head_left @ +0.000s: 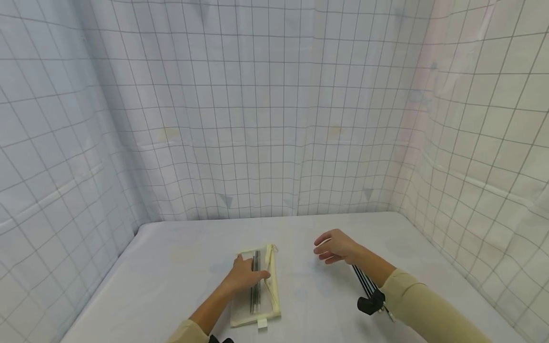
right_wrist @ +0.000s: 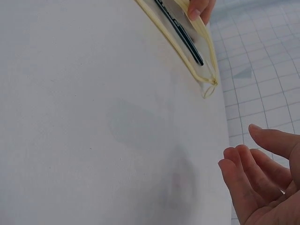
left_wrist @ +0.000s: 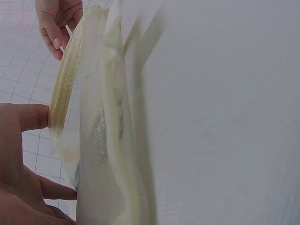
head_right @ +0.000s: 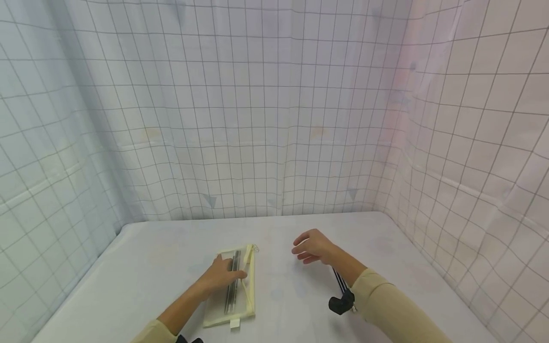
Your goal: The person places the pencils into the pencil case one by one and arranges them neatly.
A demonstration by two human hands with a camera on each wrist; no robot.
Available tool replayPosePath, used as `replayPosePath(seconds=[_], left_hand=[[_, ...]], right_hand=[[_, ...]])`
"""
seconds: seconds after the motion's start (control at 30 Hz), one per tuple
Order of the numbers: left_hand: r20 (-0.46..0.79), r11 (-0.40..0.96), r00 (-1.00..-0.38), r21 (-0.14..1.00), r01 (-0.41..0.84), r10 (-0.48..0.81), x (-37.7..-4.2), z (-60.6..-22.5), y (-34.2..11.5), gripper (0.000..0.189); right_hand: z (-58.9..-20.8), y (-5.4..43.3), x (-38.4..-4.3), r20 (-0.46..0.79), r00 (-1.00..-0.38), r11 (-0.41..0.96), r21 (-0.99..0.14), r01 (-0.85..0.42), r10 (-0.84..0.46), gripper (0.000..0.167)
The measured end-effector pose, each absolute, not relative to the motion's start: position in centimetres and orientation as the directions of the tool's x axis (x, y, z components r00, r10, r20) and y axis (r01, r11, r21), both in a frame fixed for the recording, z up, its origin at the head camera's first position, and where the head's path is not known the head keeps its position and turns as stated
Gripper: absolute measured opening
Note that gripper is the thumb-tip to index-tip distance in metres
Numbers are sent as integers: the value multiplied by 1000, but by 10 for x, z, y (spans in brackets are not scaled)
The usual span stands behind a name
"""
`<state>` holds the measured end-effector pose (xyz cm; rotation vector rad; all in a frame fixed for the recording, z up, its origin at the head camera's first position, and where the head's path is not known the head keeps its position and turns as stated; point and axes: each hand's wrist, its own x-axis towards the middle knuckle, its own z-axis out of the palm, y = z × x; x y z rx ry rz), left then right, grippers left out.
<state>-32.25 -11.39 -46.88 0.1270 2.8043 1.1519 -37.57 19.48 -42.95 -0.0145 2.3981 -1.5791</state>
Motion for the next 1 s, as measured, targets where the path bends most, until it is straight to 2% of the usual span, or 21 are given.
replayPosePath(seconds=[0.67,1.0], left_hand=[[-55,701,-991,711,48,124,-322,-470,-114,85],[-58,687,-991,725,42,122,-320,-468,-114,87]], right_hand=[[-427,227,-370,-213,-968,419,-897,140,-134,35],[-427,245,-367,-191,-973,418,-900,120,-131,41]])
